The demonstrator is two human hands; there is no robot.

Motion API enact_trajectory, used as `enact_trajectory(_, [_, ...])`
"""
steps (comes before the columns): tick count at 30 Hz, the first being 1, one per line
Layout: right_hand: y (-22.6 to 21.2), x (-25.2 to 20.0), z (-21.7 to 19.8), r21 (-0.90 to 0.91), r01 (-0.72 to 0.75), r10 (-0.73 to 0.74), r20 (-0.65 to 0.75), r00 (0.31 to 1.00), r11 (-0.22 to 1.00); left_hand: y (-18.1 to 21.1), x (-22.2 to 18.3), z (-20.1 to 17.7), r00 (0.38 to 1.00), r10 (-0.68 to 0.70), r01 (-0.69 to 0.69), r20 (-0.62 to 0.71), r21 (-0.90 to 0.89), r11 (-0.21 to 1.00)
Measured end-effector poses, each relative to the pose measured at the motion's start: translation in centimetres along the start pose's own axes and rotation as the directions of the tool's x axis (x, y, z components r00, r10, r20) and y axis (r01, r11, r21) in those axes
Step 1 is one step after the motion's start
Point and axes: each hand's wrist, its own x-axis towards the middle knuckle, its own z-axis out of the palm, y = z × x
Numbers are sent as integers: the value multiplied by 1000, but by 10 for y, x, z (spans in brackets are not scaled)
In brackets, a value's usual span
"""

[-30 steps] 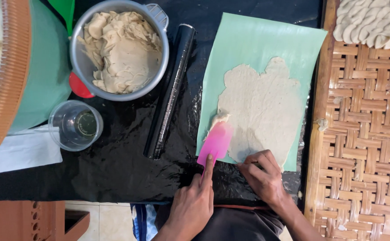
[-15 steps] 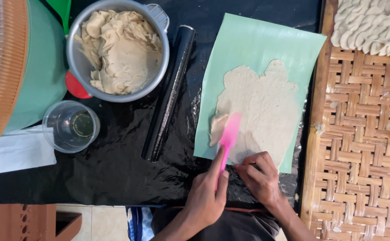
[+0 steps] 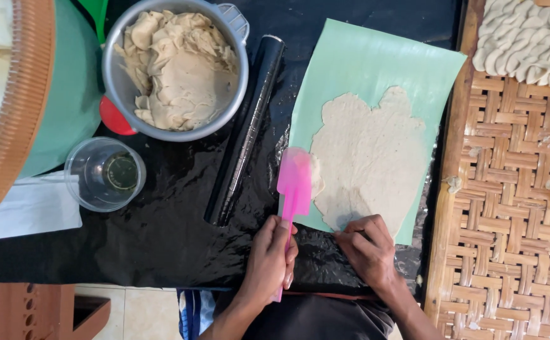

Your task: The person is flattening pieces of dough using a rolling pin on a green mat to make chips.

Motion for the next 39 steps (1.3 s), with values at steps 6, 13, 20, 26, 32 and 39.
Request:
enact_trajectory(6, [0, -1, 3, -4, 2, -2, -28, 1000, 1000, -5, -29, 10, 844, 511, -438, 165, 761, 479])
enact_trajectory(13, [-5, 2, 2, -7, 1, -1, -20, 1000, 1000, -26, -12, -12, 985, 162, -169, 54, 440, 882])
enact_trajectory(20, [-3, 3, 4, -30, 17, -19, -71, 997, 999, 46, -37, -9, 946, 296, -311, 128, 607, 731])
enact_trajectory(26, [-6, 3, 5, -65, 21, -25, -64, 998, 998, 140, 0, -36, 621, 778, -420, 94, 878, 229])
enact_trajectory(32, [-25, 7, -2, -143, -6, 0, -42, 999, 990, 176, 21, -46, 441, 884, -147, 156, 984, -101])
enact_trajectory(39, [-54, 25, 2, -131, 15, -11, 26, 1000, 991, 98, 0, -47, 402, 884, -532, 238, 846, 14])
